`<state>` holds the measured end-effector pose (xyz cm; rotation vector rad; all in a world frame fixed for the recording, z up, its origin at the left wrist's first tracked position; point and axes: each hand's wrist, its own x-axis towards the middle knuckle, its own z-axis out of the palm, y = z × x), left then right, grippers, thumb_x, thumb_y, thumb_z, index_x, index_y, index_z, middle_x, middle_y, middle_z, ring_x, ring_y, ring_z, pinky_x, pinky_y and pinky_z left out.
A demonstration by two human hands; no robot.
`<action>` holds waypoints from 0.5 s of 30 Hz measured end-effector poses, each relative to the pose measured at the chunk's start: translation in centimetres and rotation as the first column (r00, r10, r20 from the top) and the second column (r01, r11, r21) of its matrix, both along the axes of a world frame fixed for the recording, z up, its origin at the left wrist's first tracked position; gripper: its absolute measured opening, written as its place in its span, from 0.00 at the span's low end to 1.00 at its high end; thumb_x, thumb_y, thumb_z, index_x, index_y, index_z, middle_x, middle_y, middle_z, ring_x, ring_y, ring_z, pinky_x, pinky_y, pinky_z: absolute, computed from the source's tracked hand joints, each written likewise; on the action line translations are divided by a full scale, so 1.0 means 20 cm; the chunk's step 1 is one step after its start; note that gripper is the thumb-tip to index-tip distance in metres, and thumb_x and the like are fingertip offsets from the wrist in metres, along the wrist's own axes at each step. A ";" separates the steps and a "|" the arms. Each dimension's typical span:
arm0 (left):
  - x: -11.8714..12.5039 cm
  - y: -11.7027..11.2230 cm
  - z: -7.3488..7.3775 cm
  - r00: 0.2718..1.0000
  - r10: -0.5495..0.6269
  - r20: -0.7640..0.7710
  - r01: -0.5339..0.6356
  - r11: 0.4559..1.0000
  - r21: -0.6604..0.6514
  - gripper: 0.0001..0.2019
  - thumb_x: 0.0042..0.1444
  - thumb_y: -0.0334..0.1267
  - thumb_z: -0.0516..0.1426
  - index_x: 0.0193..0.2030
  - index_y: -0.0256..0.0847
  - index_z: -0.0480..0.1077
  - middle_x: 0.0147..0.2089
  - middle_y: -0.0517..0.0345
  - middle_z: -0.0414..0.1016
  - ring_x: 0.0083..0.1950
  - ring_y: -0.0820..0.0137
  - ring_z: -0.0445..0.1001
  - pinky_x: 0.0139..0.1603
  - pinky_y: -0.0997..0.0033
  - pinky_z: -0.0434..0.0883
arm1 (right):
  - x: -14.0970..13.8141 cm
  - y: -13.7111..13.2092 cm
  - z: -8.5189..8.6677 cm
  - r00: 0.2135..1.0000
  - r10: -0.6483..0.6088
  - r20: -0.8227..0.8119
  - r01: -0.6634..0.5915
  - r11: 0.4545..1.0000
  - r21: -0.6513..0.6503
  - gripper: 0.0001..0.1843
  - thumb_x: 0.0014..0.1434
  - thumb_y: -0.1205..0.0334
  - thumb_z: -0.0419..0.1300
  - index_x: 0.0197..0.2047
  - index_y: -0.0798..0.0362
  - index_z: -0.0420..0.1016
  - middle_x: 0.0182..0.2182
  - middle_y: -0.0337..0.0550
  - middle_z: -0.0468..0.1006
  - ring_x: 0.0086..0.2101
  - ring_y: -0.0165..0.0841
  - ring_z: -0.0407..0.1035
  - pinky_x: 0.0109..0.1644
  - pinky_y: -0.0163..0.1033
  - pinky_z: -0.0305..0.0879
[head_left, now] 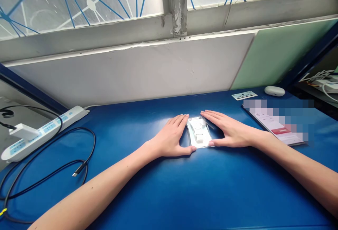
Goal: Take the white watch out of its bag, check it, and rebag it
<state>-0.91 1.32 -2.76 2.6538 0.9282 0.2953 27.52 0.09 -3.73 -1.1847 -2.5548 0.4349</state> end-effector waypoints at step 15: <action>-0.01 0.00 0.00 1.000 -0.007 0.028 0.007 1.000 0.012 0.45 0.58 0.53 0.58 0.75 0.34 0.43 0.76 0.33 0.44 0.77 0.45 0.45 0.72 0.42 0.53 | -0.02 0.00 -0.01 0.999 -0.032 0.011 0.032 0.999 0.006 0.57 0.54 0.35 0.63 0.75 0.55 0.46 0.70 0.63 0.57 0.68 0.60 0.52 0.66 0.66 0.57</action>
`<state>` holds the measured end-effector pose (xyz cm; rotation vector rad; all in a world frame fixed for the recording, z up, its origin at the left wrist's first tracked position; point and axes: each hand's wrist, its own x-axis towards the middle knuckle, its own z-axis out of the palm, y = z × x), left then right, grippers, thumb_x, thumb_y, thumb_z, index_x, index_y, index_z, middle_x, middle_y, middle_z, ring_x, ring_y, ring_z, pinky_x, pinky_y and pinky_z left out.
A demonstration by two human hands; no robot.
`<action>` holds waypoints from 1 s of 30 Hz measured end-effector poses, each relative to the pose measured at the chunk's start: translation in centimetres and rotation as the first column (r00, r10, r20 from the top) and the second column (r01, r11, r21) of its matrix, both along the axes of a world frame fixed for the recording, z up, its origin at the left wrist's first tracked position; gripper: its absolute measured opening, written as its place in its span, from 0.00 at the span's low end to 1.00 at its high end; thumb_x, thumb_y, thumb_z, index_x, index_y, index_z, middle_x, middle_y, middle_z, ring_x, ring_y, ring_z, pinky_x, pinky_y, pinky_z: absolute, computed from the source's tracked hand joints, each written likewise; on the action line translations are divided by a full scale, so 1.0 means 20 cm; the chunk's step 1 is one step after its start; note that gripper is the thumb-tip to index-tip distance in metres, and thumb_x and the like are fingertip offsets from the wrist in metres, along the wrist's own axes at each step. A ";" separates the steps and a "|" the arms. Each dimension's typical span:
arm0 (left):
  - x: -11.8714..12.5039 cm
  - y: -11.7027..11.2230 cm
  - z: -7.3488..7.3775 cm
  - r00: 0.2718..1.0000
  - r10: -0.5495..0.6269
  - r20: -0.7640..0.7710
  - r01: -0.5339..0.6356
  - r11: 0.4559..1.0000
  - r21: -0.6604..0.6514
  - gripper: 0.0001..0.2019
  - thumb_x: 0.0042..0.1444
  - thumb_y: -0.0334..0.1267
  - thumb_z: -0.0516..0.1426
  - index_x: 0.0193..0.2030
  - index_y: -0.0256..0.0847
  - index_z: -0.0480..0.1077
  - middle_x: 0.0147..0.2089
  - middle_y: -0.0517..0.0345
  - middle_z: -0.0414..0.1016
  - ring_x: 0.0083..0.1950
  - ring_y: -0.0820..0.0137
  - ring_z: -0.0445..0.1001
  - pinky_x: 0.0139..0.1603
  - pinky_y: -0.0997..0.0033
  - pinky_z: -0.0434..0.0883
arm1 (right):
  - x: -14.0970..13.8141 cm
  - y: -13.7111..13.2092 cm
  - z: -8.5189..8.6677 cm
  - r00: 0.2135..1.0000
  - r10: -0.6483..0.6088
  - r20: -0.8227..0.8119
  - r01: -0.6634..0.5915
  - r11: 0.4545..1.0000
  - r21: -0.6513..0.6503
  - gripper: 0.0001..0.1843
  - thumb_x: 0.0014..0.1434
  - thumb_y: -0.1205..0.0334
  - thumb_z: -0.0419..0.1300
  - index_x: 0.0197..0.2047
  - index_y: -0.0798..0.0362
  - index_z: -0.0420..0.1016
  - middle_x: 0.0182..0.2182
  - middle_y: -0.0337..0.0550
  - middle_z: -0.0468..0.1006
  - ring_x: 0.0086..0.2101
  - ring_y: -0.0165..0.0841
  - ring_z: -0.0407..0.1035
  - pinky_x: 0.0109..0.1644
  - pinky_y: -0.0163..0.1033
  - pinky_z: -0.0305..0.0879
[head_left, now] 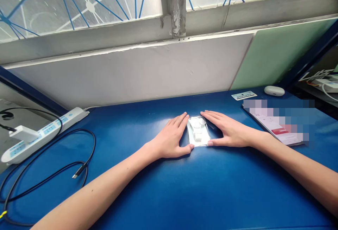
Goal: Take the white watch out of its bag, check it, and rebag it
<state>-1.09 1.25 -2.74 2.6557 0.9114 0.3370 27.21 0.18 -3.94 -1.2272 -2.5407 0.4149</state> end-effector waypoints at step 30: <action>0.01 0.00 0.00 0.998 0.042 -0.048 -0.042 0.999 -0.002 0.47 0.58 0.58 0.58 0.74 0.33 0.45 0.75 0.34 0.47 0.76 0.48 0.48 0.73 0.47 0.53 | -0.01 0.00 0.01 1.000 0.003 0.030 -0.003 1.000 0.013 0.57 0.55 0.33 0.61 0.75 0.59 0.46 0.71 0.66 0.54 0.68 0.59 0.51 0.67 0.64 0.57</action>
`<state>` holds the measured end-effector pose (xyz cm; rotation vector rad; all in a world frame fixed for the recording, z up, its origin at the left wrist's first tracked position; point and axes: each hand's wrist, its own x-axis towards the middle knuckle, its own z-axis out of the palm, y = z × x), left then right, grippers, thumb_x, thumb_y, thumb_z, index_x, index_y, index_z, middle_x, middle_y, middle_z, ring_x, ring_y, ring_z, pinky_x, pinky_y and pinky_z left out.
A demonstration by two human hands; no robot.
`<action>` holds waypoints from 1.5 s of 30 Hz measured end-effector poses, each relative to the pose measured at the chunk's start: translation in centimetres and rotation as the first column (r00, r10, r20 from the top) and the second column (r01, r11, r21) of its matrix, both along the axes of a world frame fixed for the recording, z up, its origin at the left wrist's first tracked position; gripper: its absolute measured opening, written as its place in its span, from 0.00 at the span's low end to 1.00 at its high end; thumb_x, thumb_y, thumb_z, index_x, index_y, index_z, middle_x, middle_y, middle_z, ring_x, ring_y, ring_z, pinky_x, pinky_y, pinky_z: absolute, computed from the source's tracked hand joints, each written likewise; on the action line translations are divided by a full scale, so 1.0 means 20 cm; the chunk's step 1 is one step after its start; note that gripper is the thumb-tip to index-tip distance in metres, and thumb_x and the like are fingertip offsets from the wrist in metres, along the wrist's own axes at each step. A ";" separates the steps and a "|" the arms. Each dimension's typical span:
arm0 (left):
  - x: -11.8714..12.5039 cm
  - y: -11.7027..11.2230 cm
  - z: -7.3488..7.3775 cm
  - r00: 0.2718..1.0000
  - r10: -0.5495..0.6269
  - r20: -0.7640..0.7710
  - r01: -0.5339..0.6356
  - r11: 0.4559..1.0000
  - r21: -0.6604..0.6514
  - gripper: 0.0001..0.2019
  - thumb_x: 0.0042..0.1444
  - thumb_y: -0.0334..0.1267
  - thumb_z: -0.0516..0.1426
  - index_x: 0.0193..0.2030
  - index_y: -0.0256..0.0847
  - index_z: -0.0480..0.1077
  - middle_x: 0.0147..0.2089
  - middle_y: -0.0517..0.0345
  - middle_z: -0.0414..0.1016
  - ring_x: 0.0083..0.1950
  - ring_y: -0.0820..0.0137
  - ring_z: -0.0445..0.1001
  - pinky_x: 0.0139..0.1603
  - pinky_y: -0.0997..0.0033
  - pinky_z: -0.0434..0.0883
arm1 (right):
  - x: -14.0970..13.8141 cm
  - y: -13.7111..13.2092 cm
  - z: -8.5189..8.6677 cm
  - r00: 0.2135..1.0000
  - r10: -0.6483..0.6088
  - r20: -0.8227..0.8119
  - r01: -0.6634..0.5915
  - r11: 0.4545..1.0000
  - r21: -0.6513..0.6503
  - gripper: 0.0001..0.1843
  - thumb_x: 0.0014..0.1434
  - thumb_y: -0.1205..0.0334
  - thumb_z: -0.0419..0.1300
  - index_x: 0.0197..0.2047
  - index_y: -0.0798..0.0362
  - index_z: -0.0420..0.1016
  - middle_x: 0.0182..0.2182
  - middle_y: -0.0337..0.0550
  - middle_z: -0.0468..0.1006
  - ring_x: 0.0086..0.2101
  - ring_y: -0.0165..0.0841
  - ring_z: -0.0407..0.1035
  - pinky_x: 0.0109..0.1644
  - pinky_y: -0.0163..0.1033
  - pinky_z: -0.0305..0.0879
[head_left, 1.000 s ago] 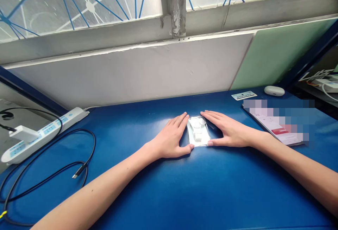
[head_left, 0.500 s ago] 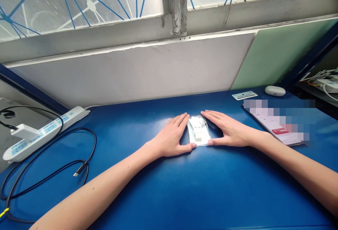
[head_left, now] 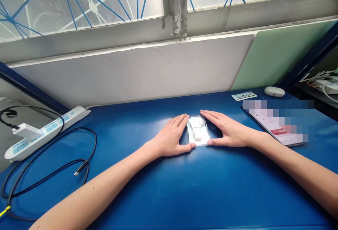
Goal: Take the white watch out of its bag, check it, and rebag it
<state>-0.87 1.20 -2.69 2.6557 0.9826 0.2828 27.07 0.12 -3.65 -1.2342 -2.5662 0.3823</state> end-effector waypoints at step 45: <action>0.01 0.00 -0.05 0.963 0.268 0.002 -0.263 0.944 0.197 0.23 0.66 0.32 0.45 0.66 0.29 0.63 0.69 0.36 0.62 0.70 0.51 0.61 0.70 0.50 0.61 | -0.03 -0.01 0.00 0.976 -0.119 -0.185 0.143 0.982 0.126 0.27 0.67 0.51 0.53 0.66 0.51 0.64 0.44 0.51 0.81 0.45 0.47 0.76 0.50 0.53 0.73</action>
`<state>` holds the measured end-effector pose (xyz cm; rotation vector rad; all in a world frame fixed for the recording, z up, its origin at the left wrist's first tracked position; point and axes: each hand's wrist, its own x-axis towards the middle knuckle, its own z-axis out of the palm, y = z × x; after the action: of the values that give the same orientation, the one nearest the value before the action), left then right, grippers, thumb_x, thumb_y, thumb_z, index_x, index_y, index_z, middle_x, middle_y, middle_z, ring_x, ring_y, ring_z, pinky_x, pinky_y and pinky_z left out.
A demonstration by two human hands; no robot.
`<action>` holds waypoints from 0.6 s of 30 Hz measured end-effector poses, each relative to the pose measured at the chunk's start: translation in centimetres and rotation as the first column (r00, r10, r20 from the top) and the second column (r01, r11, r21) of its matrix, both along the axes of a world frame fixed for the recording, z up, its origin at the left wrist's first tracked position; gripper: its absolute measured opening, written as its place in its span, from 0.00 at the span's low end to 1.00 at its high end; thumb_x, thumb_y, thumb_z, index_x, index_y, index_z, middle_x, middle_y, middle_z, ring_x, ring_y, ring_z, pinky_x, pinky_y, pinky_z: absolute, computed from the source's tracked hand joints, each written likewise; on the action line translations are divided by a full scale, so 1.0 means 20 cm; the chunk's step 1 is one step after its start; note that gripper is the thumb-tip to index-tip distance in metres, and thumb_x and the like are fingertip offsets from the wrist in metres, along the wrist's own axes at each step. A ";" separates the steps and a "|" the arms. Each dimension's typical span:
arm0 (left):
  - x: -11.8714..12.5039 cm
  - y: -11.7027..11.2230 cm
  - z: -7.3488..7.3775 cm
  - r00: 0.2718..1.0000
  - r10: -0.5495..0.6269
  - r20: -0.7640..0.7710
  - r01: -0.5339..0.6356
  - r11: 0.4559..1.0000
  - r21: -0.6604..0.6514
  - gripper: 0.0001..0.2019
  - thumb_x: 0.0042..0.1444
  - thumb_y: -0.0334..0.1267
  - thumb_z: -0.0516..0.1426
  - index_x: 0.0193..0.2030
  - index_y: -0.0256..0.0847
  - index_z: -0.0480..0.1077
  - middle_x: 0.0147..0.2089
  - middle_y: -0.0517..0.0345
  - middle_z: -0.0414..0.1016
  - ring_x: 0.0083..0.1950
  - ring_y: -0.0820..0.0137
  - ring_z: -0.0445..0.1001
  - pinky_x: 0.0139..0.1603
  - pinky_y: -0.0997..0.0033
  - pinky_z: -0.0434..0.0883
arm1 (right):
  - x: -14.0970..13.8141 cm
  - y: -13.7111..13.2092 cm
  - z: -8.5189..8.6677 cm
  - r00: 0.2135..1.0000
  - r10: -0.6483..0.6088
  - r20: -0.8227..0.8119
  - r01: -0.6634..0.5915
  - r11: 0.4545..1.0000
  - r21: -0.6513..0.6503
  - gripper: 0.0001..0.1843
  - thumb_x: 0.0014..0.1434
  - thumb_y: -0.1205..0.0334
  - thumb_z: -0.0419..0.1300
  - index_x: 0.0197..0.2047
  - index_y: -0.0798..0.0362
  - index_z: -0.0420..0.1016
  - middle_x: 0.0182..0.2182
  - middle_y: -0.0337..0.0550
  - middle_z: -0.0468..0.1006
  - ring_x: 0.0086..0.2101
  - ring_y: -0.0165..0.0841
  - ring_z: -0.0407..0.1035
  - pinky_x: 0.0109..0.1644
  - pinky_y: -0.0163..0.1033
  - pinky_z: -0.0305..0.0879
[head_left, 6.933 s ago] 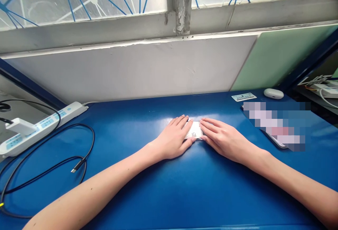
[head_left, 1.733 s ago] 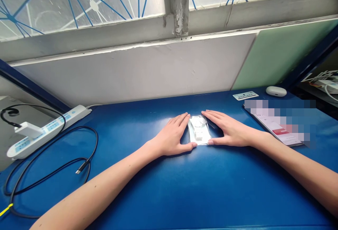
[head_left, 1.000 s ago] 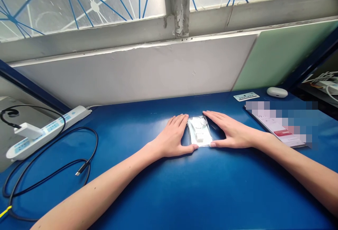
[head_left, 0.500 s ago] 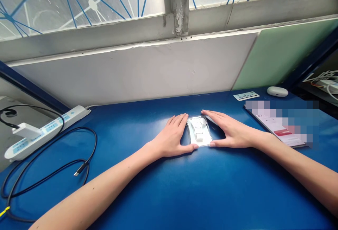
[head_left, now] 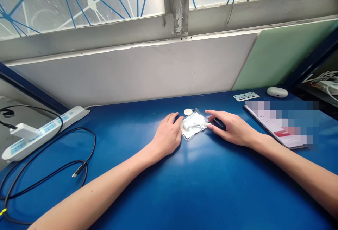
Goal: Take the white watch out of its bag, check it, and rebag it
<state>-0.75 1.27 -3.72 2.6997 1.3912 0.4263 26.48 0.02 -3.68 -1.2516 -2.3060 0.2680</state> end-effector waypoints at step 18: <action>-0.04 0.08 0.00 0.997 -0.064 -0.043 0.067 0.995 0.077 0.20 0.68 0.34 0.49 0.63 0.43 0.71 0.60 0.43 0.69 0.61 0.53 0.67 0.60 0.50 0.69 | 0.04 0.03 0.02 0.991 0.110 0.073 -0.099 0.985 -0.144 0.41 0.62 0.41 0.59 0.71 0.51 0.58 0.68 0.58 0.62 0.66 0.54 0.57 0.67 0.61 0.59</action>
<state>-1.59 2.82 -3.68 2.8230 1.3180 0.4328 27.37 0.53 -3.35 -1.2302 -2.4631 0.4301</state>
